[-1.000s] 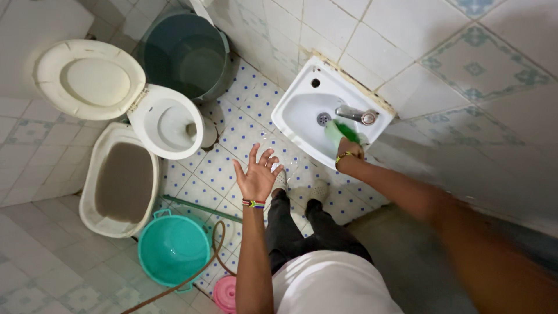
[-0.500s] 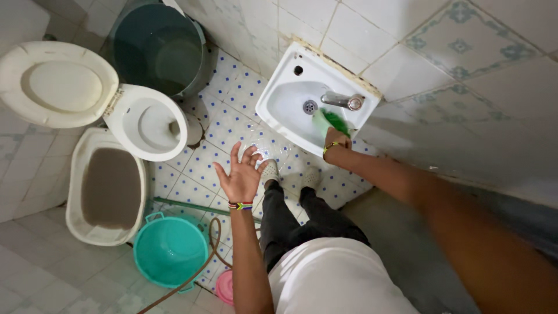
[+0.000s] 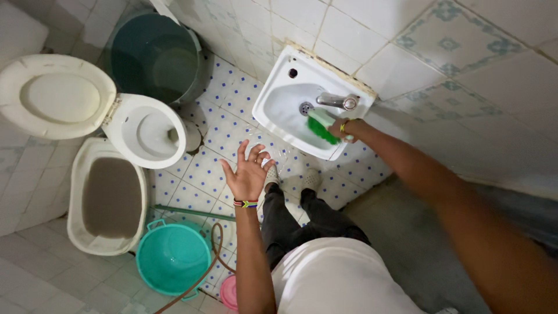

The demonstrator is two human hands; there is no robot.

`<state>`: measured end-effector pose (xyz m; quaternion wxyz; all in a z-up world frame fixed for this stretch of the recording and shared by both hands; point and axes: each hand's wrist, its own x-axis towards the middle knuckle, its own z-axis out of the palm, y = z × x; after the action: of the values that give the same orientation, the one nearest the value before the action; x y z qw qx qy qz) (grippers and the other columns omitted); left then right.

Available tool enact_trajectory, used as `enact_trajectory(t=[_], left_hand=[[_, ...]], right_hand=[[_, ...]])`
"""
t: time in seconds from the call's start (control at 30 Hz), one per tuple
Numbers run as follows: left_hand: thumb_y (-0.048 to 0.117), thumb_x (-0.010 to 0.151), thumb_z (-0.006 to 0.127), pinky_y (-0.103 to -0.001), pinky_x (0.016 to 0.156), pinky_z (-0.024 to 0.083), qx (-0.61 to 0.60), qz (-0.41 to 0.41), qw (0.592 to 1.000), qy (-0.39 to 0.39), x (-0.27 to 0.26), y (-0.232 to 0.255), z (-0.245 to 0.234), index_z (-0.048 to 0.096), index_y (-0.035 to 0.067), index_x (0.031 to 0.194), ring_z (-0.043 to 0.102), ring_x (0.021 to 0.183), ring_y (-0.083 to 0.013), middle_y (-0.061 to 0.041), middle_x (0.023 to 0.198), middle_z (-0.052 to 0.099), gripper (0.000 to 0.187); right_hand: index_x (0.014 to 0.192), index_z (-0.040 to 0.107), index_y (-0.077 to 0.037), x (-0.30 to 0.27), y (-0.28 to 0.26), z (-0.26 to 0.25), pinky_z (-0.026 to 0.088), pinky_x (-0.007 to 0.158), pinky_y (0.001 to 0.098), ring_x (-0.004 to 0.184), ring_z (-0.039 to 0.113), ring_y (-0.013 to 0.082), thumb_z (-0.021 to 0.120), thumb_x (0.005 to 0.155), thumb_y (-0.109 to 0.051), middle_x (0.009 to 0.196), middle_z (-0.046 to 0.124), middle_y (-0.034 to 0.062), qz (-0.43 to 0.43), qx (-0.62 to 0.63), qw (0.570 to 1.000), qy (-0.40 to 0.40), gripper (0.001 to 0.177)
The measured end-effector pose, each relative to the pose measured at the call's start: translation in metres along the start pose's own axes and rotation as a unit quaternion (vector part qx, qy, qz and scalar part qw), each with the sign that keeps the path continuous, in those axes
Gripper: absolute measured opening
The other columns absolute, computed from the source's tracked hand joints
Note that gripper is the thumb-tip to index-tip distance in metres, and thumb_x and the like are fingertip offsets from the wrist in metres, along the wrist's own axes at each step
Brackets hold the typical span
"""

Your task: The person cleans a small white sink by hand with a green sponge, scrubbing the interior and the rim.

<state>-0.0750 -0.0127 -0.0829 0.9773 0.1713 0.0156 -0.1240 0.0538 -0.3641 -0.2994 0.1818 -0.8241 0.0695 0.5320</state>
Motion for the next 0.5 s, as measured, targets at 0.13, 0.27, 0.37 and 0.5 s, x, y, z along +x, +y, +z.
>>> enact_trajectory(t=[0.13, 0.27, 0.37, 0.5], left_hand=[[0.069, 0.090, 0.027, -0.047, 0.094, 0.041, -0.005, -0.016, 1.000, -0.007, 0.007, -0.012, 0.001, 0.041, 0.013, 0.137, 0.053, 0.108, -0.0279, -0.016, 0.125, 0.053, 0.075], [0.070, 0.090, 0.028, -0.047, 0.096, 0.041, 0.006, -0.030, 1.000, 0.007, 0.008, -0.015, 0.002, 0.041, 0.013, 0.136, 0.053, 0.107, -0.0280, -0.016, 0.125, 0.053, 0.075], [0.070, 0.090, 0.028, -0.047, 0.096, 0.041, -0.007, -0.029, 1.000, 0.003, 0.016, -0.021, 0.003, 0.041, 0.013, 0.136, 0.053, 0.106, -0.0279, -0.016, 0.124, 0.053, 0.075], [0.070, 0.089, 0.028, -0.047, 0.095, 0.041, -0.021, -0.039, 0.999, 0.014, 0.015, -0.026, 0.004, 0.042, 0.013, 0.136, 0.053, 0.105, -0.0281, -0.016, 0.123, 0.054, 0.075]], right_hand=[[0.112, 0.052, 0.001, -0.011, -0.012, 0.020, 0.041, 0.050, 0.0363, 0.060, 0.045, 0.0239, 0.035, 0.094, -0.053, 0.082, 0.046, 0.0161, 0.010, 0.224, 0.973, -0.047, 0.059], [0.118, 0.048, 0.002, -0.004, -0.014, 0.048, 0.036, 0.042, 0.0337, 0.048, 0.037, 0.0202, 0.031, 0.097, -0.064, 0.075, 0.039, 0.0144, 0.015, 0.310, 0.949, -0.052, 0.072], [0.112, 0.053, 0.001, -0.004, -0.003, 0.038, 0.044, 0.052, 0.0416, 0.071, 0.052, 0.0314, 0.042, 0.093, -0.059, 0.091, 0.054, 0.0205, 0.017, 0.037, 0.983, 0.181, 0.065], [0.116, 0.051, -0.004, -0.018, -0.031, 0.038, 0.051, 0.064, 0.0445, 0.085, 0.063, 0.0364, 0.046, 0.090, -0.045, 0.103, 0.061, 0.0223, 0.014, -0.076, 0.949, 0.305, 0.049]])
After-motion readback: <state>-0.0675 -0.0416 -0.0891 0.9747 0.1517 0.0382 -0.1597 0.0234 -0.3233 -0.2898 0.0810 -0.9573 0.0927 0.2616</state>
